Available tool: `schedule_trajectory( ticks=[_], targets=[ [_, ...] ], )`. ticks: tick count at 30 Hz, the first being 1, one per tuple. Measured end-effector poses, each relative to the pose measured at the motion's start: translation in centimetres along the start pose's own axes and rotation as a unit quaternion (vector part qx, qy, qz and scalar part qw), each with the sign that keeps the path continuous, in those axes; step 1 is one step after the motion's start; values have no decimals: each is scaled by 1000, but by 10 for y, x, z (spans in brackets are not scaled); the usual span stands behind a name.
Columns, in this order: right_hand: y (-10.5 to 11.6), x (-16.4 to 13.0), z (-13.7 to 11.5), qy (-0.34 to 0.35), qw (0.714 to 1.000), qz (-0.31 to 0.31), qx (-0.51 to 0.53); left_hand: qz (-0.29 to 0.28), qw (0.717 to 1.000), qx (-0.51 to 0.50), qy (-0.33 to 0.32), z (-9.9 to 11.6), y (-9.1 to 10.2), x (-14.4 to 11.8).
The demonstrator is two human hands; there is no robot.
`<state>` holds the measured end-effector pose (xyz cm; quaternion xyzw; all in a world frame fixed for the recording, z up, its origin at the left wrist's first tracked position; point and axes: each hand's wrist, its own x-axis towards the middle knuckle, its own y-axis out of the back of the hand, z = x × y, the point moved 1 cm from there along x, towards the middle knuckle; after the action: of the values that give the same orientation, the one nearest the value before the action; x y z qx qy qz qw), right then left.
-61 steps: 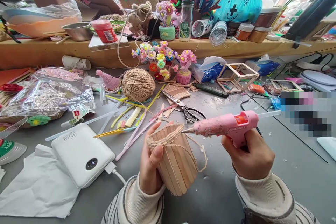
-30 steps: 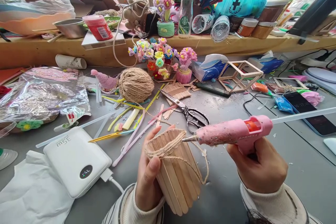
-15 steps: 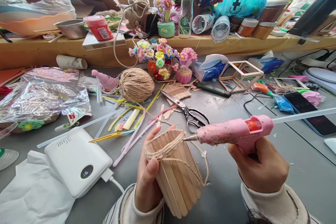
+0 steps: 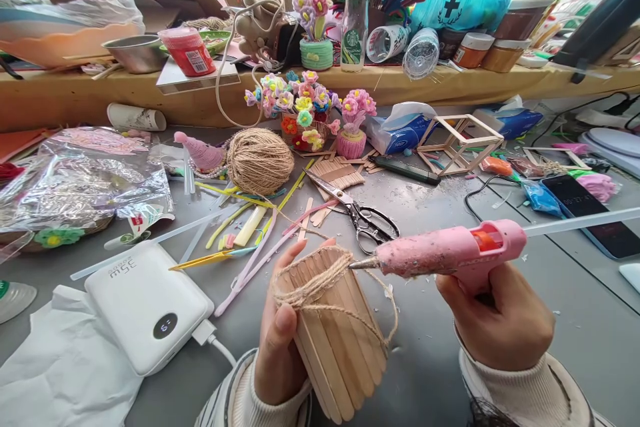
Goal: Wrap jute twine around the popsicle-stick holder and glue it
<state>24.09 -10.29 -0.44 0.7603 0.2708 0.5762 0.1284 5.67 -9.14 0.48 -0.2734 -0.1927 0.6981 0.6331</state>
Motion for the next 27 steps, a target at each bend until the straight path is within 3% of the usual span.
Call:
schedule_trajectory(
  ticks=[27],
  targets=[
    [1, 1, -1, -7, 1000, 6, 4, -5, 1000, -6, -9, -1, 0, 0]
  ],
)
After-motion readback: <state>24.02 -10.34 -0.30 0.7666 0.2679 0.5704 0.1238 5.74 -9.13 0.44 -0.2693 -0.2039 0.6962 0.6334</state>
